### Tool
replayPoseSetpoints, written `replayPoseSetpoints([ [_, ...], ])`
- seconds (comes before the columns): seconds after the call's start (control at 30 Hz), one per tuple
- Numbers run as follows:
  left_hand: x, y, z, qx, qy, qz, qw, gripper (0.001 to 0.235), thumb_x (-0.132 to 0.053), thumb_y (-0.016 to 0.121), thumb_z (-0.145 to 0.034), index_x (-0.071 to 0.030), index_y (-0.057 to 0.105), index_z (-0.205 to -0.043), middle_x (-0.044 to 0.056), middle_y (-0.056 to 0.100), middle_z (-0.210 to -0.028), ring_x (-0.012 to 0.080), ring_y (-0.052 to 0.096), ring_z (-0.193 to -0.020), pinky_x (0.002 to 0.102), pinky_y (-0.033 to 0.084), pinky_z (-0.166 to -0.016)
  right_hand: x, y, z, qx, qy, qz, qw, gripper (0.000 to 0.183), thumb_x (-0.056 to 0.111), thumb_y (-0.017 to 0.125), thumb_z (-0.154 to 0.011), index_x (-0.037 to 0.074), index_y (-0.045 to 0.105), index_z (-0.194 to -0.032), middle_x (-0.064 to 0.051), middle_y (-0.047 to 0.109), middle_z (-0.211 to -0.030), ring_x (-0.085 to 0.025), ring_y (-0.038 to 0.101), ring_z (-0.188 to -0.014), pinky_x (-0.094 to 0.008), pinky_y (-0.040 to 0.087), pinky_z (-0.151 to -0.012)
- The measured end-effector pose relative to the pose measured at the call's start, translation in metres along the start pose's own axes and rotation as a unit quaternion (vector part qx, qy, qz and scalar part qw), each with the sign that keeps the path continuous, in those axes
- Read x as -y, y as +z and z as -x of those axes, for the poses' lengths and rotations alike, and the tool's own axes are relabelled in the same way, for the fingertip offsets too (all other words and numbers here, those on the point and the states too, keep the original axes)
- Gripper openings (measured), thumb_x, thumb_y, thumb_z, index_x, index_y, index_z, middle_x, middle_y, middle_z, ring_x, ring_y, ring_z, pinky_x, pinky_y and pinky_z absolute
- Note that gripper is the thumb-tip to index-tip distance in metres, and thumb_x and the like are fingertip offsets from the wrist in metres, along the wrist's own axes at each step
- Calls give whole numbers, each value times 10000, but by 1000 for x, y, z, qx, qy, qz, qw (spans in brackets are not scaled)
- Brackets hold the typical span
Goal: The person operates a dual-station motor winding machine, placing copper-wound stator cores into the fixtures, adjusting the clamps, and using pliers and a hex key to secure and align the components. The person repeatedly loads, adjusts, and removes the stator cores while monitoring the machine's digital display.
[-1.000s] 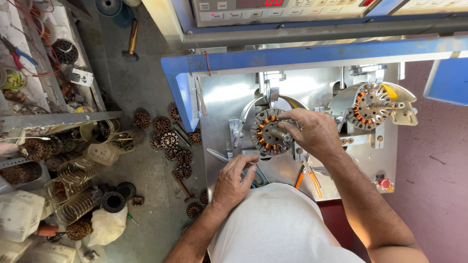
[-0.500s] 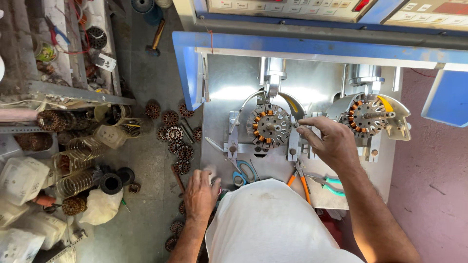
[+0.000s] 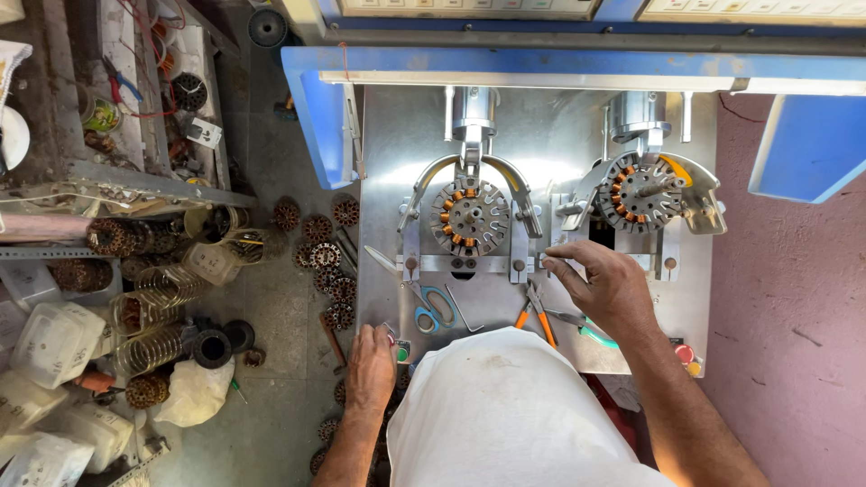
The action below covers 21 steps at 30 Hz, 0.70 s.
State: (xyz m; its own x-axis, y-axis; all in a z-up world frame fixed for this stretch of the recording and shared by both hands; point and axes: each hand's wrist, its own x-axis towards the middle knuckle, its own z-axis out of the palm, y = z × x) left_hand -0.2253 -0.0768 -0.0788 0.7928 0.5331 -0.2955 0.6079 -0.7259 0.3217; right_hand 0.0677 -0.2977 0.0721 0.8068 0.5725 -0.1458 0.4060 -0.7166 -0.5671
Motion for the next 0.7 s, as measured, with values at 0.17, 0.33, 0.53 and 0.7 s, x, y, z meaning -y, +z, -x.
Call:
replayPoseSetpoints([
  [0.17, -5, -20, 2, 22, 0, -10, 1000, 583, -273, 842, -786, -86, 580, -1273, 88, 569, -1166, 298, 576, -1138, 441, 502, -980, -14, -3, 7, -21, -24, -5, 999, 204, 299, 768, -874, 173, 795, -1032, 3, 787, -935, -143, 690, -670, -331, 572, -588],
  [0.33, -12, -32, -3, 27, -40, -23, 999, 776, -359, 890, -708, -155, 525, -1361, 40, 527, -1245, 275, 514, -1184, 439, 448, -1043, -20, -3, 7, -32, -34, -10, 999, 207, 300, 764, -878, 163, 794, -1032, -7, 791, -953, -144, 723, -731, -334, 590, -623],
  [0.53, -5, -26, -3, 39, -39, -13, 998, 792, -356, 903, -707, -185, 523, -1381, 47, 483, -1288, 283, 470, -1219, 418, 444, -1101, -10, -1, 2, -2, -6, -1, 1000, 202, 307, 771, -869, 178, 798, -1022, 20, 790, -915, -141, 645, -590, -320, 541, -536],
  [0.7, 9, -29, -4, 43, -35, 91, 994, 818, -281, 937, -645, -212, 545, -1360, 36, 470, -1325, 289, 446, -1279, 427, 482, -1067, -6, -2, -4, -14, -26, -5, 1000, 200, 297, 775, -870, 164, 797, -1018, 11, 784, -905, -130, 636, -587, -307, 536, -533],
])
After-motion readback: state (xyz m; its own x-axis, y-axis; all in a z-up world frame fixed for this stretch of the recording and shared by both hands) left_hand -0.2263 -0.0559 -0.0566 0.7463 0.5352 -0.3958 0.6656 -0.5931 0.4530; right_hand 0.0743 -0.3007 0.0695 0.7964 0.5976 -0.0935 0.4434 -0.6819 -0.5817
